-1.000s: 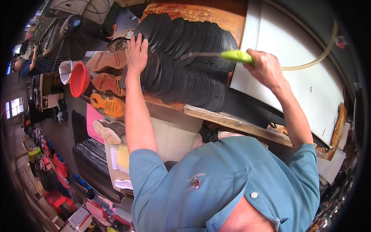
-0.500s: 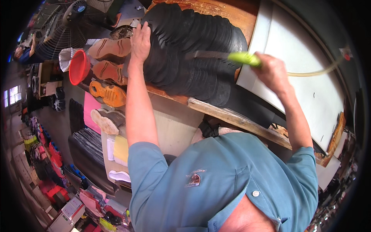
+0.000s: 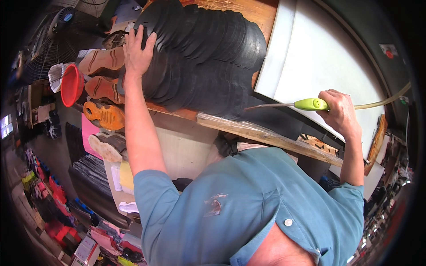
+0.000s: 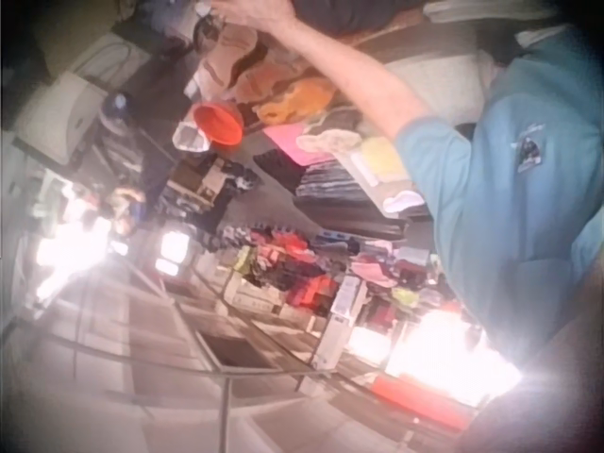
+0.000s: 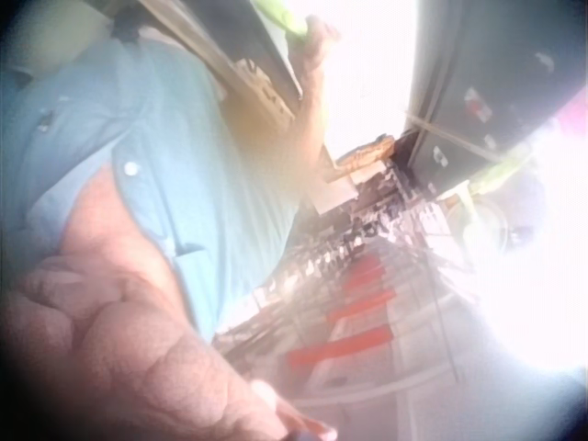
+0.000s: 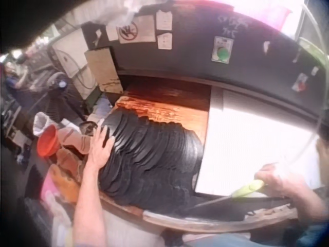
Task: The person repeatedly picks up black shoe soles, places them on a wooden board, and applies heat with a green handheld heat gun. They rotate and inspect the soles between heating cycles, then set them aside on the table.
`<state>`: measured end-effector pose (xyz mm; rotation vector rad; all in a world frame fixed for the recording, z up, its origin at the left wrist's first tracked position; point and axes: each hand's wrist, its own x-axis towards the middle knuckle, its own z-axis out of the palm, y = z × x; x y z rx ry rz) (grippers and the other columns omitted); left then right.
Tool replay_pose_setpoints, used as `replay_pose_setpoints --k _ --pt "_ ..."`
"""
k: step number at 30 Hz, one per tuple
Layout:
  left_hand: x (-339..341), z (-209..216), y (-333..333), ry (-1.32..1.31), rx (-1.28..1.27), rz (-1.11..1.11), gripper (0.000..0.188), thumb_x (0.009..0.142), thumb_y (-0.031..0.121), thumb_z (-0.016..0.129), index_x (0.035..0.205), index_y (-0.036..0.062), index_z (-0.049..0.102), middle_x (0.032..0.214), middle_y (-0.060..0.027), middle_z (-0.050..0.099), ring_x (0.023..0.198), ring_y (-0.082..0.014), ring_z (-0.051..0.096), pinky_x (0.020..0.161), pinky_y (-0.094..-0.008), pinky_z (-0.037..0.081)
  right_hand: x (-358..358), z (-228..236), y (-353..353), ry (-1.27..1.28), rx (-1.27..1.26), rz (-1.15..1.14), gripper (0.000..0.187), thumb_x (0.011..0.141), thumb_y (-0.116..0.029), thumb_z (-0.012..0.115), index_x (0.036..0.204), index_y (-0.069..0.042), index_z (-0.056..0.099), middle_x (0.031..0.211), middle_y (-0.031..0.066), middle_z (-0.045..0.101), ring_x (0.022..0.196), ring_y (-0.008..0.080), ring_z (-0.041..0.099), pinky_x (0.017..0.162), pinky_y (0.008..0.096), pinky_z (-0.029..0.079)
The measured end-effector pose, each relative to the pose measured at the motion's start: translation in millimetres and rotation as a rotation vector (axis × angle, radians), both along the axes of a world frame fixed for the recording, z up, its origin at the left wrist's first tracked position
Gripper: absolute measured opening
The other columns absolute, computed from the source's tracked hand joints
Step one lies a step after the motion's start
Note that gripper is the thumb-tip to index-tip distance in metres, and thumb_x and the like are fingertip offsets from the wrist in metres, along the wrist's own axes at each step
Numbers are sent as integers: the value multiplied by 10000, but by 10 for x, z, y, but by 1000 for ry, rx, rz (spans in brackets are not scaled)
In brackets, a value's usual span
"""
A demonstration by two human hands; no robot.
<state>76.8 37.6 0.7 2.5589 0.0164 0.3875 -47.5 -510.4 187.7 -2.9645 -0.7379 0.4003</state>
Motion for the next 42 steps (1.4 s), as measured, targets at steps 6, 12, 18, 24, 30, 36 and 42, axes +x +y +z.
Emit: replay_pose_setpoints --k 6,12,18,24,30,36,42 --pt "29 -50 34 -14 24 -15 805 1027 679 512 1625 143 459 1698 -271 325 1590 -475 237 1291 -566 166 -111 94 -153 -96 -93 -159 175 812 -65 791 924 -46 657 810 132 690 797 352 695 718 479 563" --pt "3 -9 17 9 -2 -3 802 1028 670 514 1622 133 460 1698 -277 321 1593 -475 231 1292 -565 161 -126 90 -75 -241 -47 -342 196 844 -95 799 991 -40 682 837 162 709 774 358 711 702 466 569" --pt "1 5 -12 2 16 3 779 1038 647 521 1613 125 470 1687 -276 341 1584 -478 249 1286 -562 182 -57 233 -39 -278 -136 -291 195 852 -103 794 1003 -43 686 842 165 719 767 358 712 696 460 559" --pt "-3 -59 -20 -115 72 -6 705 1039 574 578 1574 119 513 1634 -289 411 1525 -517 337 1240 -597 267 -72 336 68 -311 -119 -259 189 831 -91 787 925 -30 635 812 170 702 768 378 700 698 476 551" --pt "-29 8 -49 0 -23 37 618 1115 501 417 1579 103 509 1671 -257 379 1566 -487 282 1276 -583 199 31 241 260 -241 -75 -258 188 845 -100 782 949 -33 640 834 188 706 782 390 709 704 482 560" --pt "-64 117 -94 32 -34 14 647 1107 502 424 1595 79 477 1698 -230 349 1591 -462 243 1290 -580 167 441 -109 564 -317 110 -225 175 885 -125 773 980 -28 664 838 205 723 795 403 723 709 489 569" --pt "-103 149 -145 13 41 24 725 1060 537 557 1614 83 443 1703 -228 338 1599 -435 243 1301 -567 160 1071 -221 919 -374 119 -308 177 937 -190 756 983 -40 674 868 202 746 804 418 725 718 517 563"
